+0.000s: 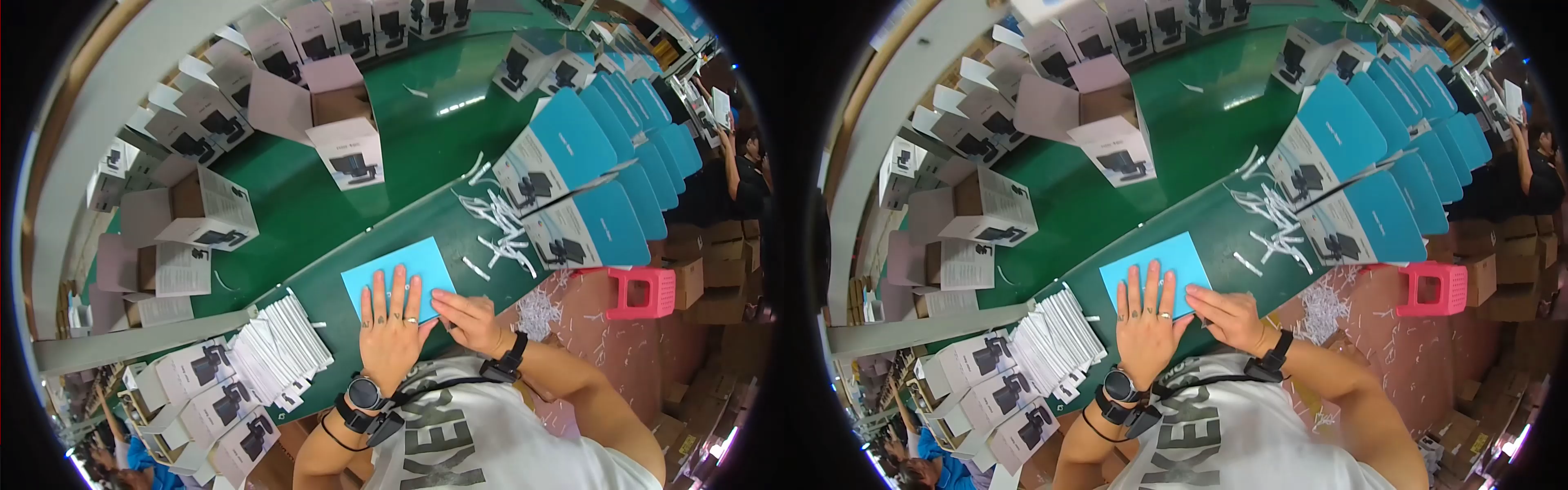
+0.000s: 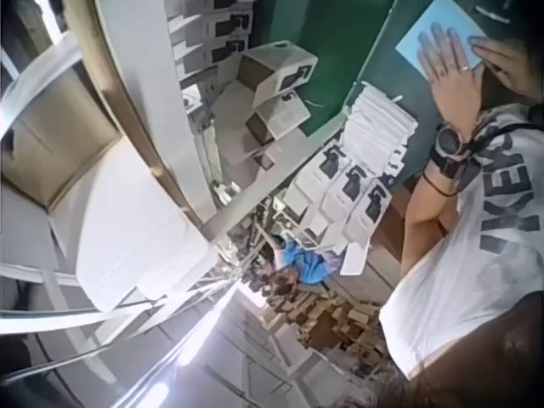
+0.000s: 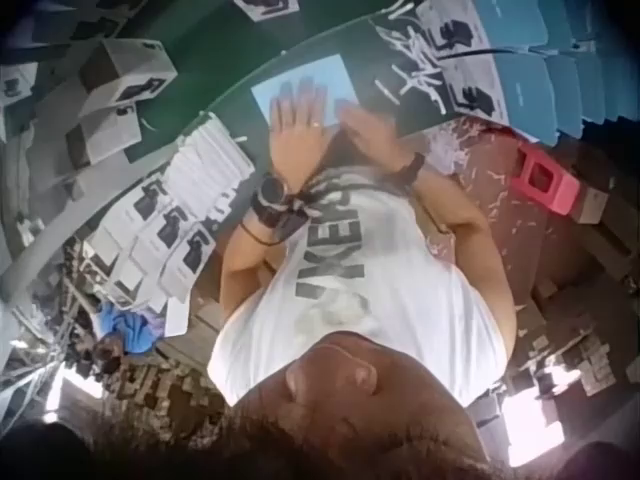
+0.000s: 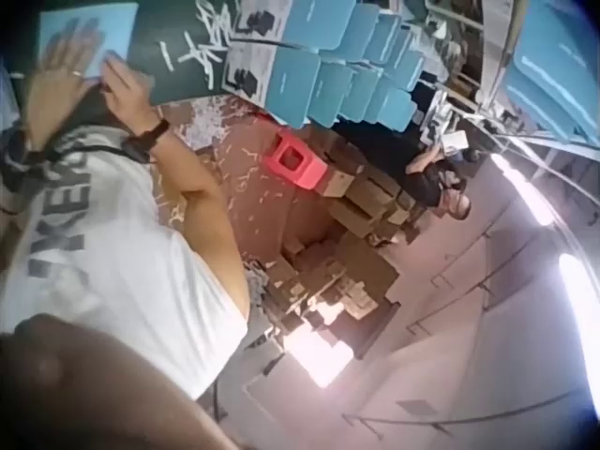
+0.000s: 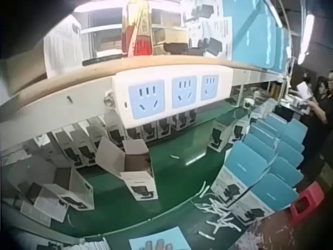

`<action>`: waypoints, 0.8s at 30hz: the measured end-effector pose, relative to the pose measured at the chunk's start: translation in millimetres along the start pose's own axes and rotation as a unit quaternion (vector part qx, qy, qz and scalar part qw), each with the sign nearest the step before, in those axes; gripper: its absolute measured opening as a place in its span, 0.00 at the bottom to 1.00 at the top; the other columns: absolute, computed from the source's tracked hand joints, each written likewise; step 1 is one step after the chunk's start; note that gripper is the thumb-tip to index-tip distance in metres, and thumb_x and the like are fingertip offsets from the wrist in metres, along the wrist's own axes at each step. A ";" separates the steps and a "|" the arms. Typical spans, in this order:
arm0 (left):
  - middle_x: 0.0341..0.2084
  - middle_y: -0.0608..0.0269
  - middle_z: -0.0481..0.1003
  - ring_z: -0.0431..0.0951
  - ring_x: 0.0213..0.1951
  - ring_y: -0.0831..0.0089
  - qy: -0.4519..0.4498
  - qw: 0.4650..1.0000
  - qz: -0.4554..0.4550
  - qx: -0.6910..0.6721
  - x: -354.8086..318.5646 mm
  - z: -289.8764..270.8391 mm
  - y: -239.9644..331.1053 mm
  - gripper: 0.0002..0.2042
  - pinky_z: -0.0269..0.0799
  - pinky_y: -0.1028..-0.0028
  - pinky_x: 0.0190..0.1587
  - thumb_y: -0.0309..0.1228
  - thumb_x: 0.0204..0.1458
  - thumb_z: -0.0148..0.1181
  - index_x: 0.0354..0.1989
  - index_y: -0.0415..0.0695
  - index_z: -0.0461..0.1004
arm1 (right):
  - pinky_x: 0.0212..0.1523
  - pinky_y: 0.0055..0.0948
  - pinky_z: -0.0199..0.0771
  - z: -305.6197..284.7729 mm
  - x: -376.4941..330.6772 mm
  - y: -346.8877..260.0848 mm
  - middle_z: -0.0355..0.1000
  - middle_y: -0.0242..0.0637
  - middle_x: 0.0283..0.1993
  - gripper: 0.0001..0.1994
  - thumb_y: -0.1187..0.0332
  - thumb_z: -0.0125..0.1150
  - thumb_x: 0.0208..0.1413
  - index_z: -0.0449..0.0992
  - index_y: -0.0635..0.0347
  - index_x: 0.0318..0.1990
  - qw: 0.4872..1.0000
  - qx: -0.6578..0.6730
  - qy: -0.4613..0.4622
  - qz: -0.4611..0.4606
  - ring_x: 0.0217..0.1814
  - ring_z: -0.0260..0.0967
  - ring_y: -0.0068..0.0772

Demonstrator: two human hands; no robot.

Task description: The person places a manual into a box, uses a yellow tool to apply adhesive strips to the flaps, and seals the box before setting it aside. This process is repeated for several more boxes on the assembly line.

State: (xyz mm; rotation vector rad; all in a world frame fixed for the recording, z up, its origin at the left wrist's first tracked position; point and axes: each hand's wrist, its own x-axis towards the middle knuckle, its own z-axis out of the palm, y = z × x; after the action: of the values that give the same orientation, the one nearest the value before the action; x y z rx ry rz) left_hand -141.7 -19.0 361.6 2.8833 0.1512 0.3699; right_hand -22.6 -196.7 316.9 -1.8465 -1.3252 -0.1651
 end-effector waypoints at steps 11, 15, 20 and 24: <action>0.73 0.33 0.57 0.61 0.71 0.34 0.018 0.998 0.037 -0.052 25.3 -31.6 -44.0 0.42 0.56 0.41 0.72 0.56 0.46 0.73 0.73 0.61 0.69 | 0.31 0.28 0.79 -3.0 29.0 24.0 0.83 0.35 0.56 0.14 0.73 0.74 0.51 0.87 0.54 0.47 0.996 0.078 0.006 -0.040 0.34 0.83 0.31; 0.69 0.31 0.60 0.64 0.68 0.35 0.000 0.996 0.070 -0.063 30.6 -38.4 -75.4 0.41 0.57 0.41 0.71 0.57 0.44 0.74 0.71 0.64 0.72 | 0.33 0.29 0.80 -7.7 35.5 29.3 0.84 0.34 0.55 0.13 0.74 0.75 0.50 0.87 0.54 0.45 0.997 0.064 -0.018 -0.035 0.36 0.84 0.33; 0.67 0.31 0.62 0.65 0.65 0.34 -0.005 0.997 0.063 -0.046 37.7 -54.7 -118.8 0.41 0.58 0.43 0.70 0.58 0.44 0.74 0.69 0.60 0.74 | 0.40 0.31 0.83 -26.7 99.1 45.0 0.84 0.40 0.53 0.10 0.77 0.72 0.52 0.86 0.58 0.43 0.991 0.127 -0.038 -0.036 0.43 0.84 0.39; 0.62 0.29 0.67 0.66 0.65 0.34 0.136 0.979 -0.141 -0.053 49.0 -66.3 -162.0 0.41 0.59 0.43 0.69 0.60 0.45 0.72 0.68 0.55 0.75 | 0.48 0.33 0.83 -44.5 191.2 63.9 0.82 0.49 0.51 0.11 0.79 0.68 0.55 0.83 0.61 0.46 0.997 0.049 0.066 -0.007 0.51 0.83 0.44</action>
State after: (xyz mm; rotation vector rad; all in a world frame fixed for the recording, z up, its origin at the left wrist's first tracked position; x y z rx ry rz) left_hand -123.5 158.4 396.8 2.6418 0.5620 0.6919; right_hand 128.8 -94.9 413.6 -1.7147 -1.2326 -0.2211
